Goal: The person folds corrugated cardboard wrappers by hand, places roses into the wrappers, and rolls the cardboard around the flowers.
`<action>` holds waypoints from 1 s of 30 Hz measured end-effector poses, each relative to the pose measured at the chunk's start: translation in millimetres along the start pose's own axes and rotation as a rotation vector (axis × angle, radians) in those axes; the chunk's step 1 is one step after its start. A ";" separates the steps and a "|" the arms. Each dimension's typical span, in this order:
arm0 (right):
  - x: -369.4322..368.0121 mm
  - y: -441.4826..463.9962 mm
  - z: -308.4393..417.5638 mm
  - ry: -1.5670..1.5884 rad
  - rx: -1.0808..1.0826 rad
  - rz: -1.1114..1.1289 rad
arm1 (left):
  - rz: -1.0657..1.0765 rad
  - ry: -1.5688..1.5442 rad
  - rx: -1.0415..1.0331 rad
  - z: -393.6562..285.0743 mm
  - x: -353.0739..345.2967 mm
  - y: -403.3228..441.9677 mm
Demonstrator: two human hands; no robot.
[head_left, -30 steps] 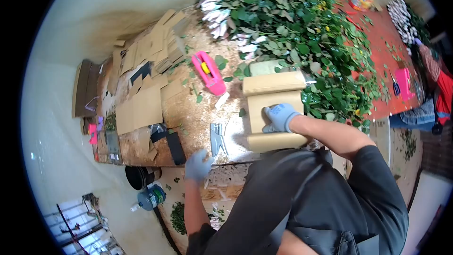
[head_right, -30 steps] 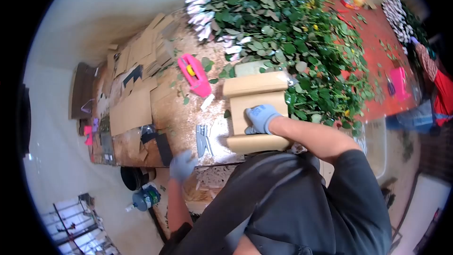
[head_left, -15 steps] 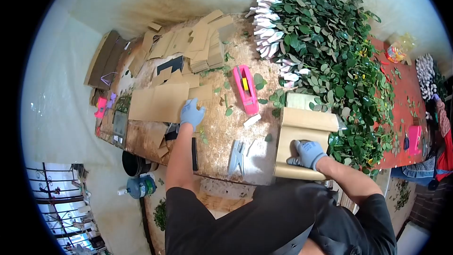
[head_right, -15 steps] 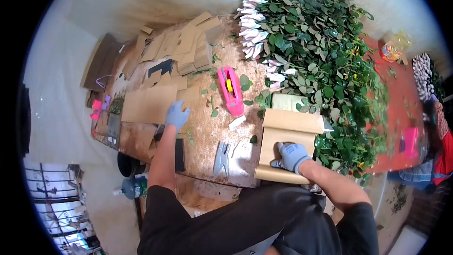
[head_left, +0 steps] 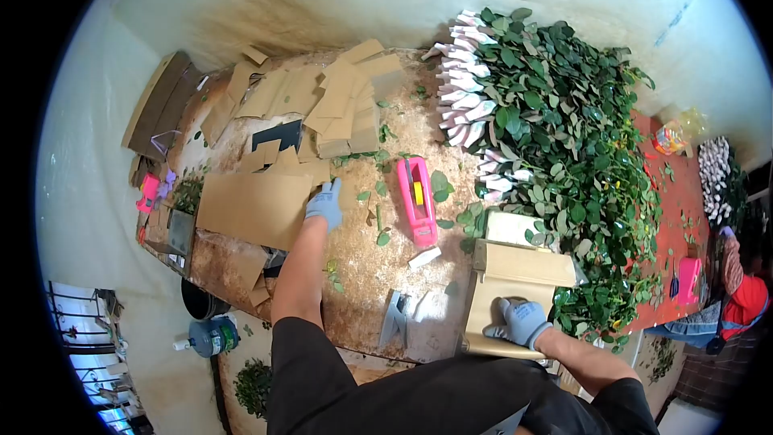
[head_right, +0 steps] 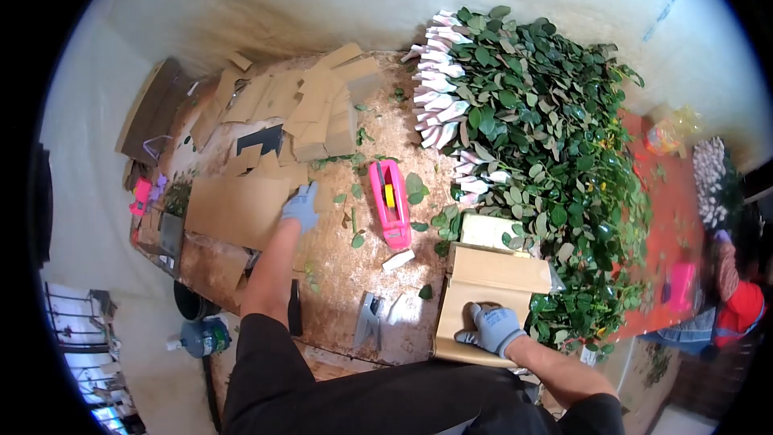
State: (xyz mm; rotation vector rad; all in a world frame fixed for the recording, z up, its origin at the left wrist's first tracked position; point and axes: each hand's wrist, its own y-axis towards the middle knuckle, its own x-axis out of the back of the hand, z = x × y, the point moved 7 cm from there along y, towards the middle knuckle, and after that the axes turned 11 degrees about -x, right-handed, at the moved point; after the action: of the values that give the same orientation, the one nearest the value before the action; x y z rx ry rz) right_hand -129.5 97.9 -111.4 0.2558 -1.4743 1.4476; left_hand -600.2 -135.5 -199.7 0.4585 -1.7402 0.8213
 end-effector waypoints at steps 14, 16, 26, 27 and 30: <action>1.0 2.1 1.5 0.070 0.037 -0.049 | 0.085 -0.845 0.156 56.1 -64.9 -35.4; 3.8 2.5 3.6 0.078 0.043 -0.034 | 0.002 -0.591 0.102 59.3 -46.5 -42.6; 6.7 1.9 3.9 0.119 0.025 -0.022 | -0.354 -0.125 0.464 103.6 58.7 -57.2; 4.3 3.5 3.1 0.141 0.030 -0.010 | -0.409 -0.303 0.484 116.5 51.0 -47.3; -0.6 5.1 -0.3 0.135 0.009 0.006 | -0.466 -0.473 0.389 155.9 20.6 -3.3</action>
State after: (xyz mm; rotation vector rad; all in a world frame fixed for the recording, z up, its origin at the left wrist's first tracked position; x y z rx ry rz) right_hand -132.8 99.1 -115.1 0.1562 -1.3602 1.4480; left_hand -709.6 -248.4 -203.6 1.3547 -1.7808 0.7433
